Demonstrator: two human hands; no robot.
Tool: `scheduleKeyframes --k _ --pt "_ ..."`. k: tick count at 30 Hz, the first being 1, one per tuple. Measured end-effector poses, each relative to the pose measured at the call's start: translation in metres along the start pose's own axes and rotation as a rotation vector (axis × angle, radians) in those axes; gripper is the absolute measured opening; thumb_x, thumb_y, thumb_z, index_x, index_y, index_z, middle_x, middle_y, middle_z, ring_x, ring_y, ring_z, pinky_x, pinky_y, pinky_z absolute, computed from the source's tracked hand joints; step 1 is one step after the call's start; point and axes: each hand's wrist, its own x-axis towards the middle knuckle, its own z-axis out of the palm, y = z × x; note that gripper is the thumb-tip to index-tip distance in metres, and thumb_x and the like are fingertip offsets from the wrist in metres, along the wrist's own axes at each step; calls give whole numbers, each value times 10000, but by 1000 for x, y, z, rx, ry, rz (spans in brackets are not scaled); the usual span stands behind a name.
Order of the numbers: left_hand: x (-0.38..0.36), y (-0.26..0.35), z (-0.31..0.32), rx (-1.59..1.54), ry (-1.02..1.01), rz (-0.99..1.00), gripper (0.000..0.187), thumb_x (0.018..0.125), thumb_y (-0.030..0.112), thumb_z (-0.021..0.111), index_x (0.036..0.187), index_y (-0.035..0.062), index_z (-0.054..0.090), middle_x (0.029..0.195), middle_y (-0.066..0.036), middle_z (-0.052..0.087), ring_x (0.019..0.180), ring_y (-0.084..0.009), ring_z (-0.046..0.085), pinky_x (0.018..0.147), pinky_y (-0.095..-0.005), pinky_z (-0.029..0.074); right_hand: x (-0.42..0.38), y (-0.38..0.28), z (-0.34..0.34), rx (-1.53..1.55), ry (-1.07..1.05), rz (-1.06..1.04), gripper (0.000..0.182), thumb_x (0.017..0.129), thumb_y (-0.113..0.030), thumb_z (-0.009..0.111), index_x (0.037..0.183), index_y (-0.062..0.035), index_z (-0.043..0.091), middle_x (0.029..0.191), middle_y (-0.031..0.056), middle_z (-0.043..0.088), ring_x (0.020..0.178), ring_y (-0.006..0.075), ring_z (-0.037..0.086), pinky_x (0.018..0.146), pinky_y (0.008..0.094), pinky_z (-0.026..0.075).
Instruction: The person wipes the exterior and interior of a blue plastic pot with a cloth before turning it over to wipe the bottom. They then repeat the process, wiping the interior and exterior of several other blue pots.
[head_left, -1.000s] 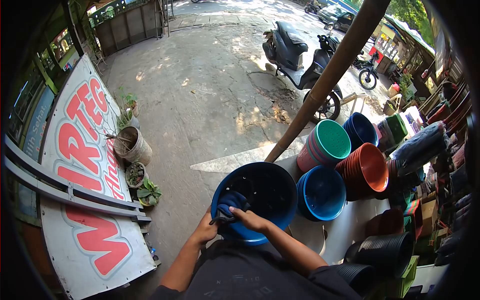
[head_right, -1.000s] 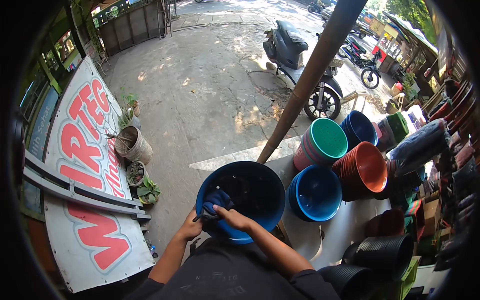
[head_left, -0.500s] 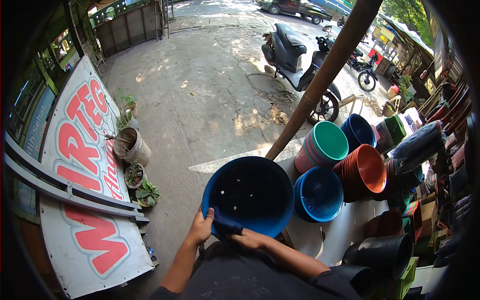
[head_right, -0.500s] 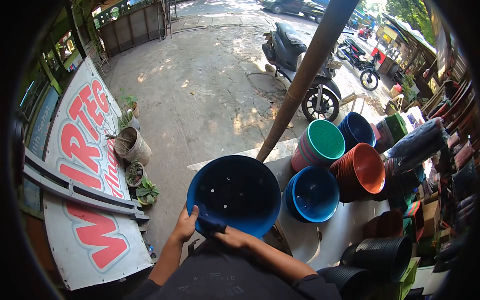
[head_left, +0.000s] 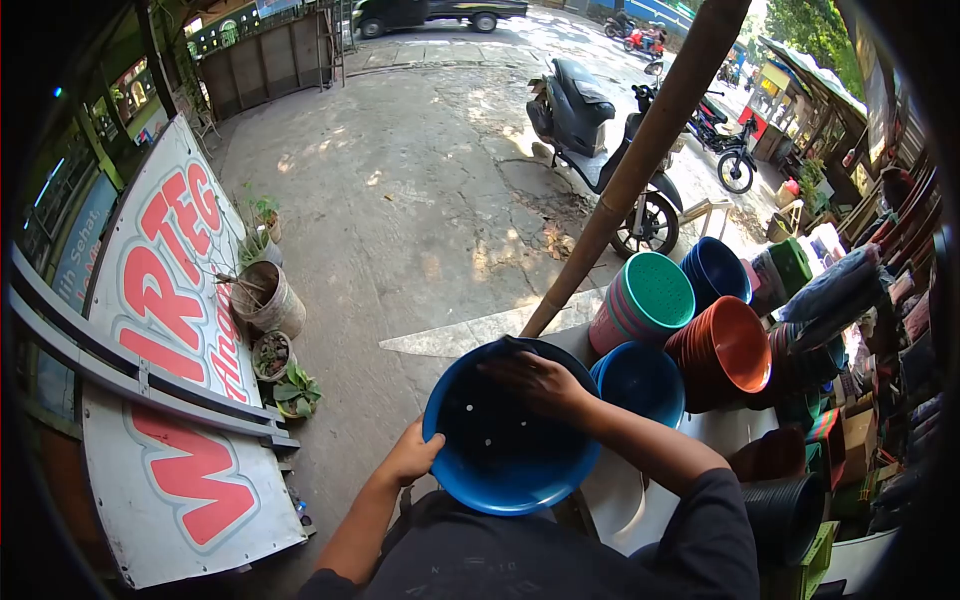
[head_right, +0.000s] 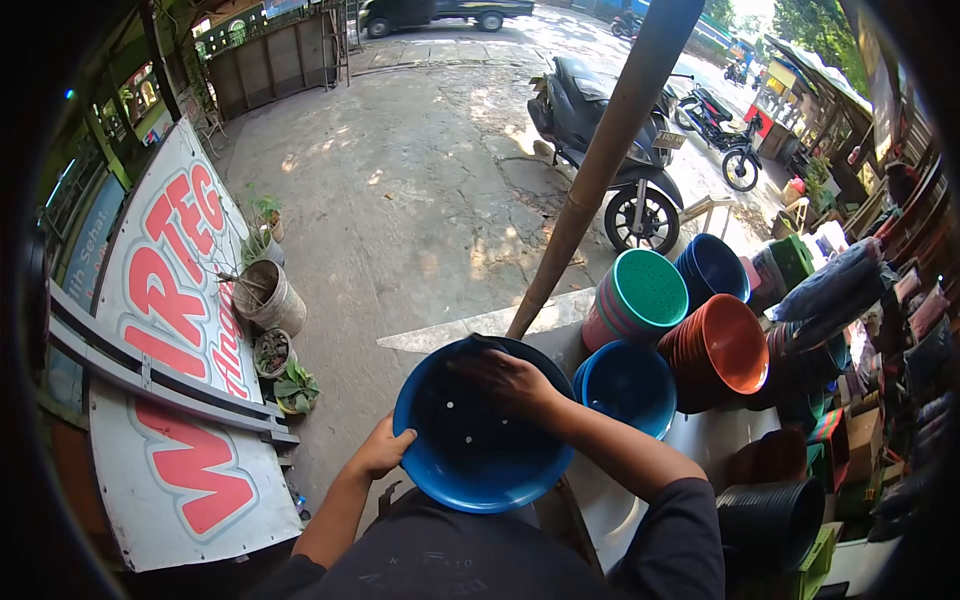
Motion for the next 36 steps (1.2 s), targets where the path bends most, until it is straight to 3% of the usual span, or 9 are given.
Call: scheduleKeyframes --k 4,8,13,18,19,23,26,29,36 --pt "20 -16 1 -159 20 99 412 993 111 479 1389 7 437 1225 -146 618 1045 -222 646 820 -336 570 57 -15 -53 669 6 164 752 872 -267 554 1546 -104 260 1608 86 272 1495 252 232 1213 482 142" --pt "9 -22 -3 -336 98 102 389 1030 206 468 1387 53 451 1214 -130 621 1010 -230 670 754 -353 600 56 -75 -67 948 -211 289 797 853 -233 585 1543 -51 231 1590 159 279 1482 302 253 1203 487 181" --pt "-2 -74 -23 -478 281 -96 457 895 -3 467 1347 45 424 1154 -139 621 922 -244 686 716 -366 615 37 -153 -78 1427 -551 357 820 852 -250 629 1534 -25 233 1552 226 314 1439 369 317 1174 486 255" --pt "-10 -117 -28 -676 482 3 386 856 -28 466 1238 9 504 1066 -128 629 945 -257 658 811 -388 581 69 -186 -78 1143 -328 457 735 790 -242 660 1409 43 384 1545 232 321 1418 389 346 1144 495 291" --pt "-12 -120 -28 -688 508 -20 345 848 -33 464 1184 3 532 1043 -122 630 951 -259 651 859 -384 557 73 -192 -74 966 -174 465 643 784 -227 648 1332 47 450 1445 215 459 1317 350 482 1069 449 386" --pt "-17 -131 -28 -708 606 -34 348 845 -37 463 1180 16 539 1073 -130 631 938 -255 658 857 -388 554 74 -204 -53 983 -80 459 541 781 -188 622 1276 3 515 1087 108 661 967 247 657 839 351 472" --pt "-26 -121 -26 -701 664 34 360 850 -31 454 1199 26 518 1091 -153 624 944 -290 672 789 -427 591 62 -200 -41 937 20 420 426 797 -205 611 1191 -48 573 934 61 652 881 219 650 758 340 466" --pt "-44 -91 -31 -706 524 -125 478 860 -29 429 1331 29 381 1179 -204 574 976 -372 676 697 -544 629 37 -184 -20 907 55 330 320 824 -187 585 1132 -103 612 903 29 659 879 203 650 810 333 466" --pt "-65 -69 -65 -536 321 -208 560 882 -16 424 1404 74 242 1257 -216 522 960 -357 692 702 -496 640 4 -133 8 796 51 85 217 848 -186 573 1046 -143 646 963 9 666 990 196 609 920 335 445"
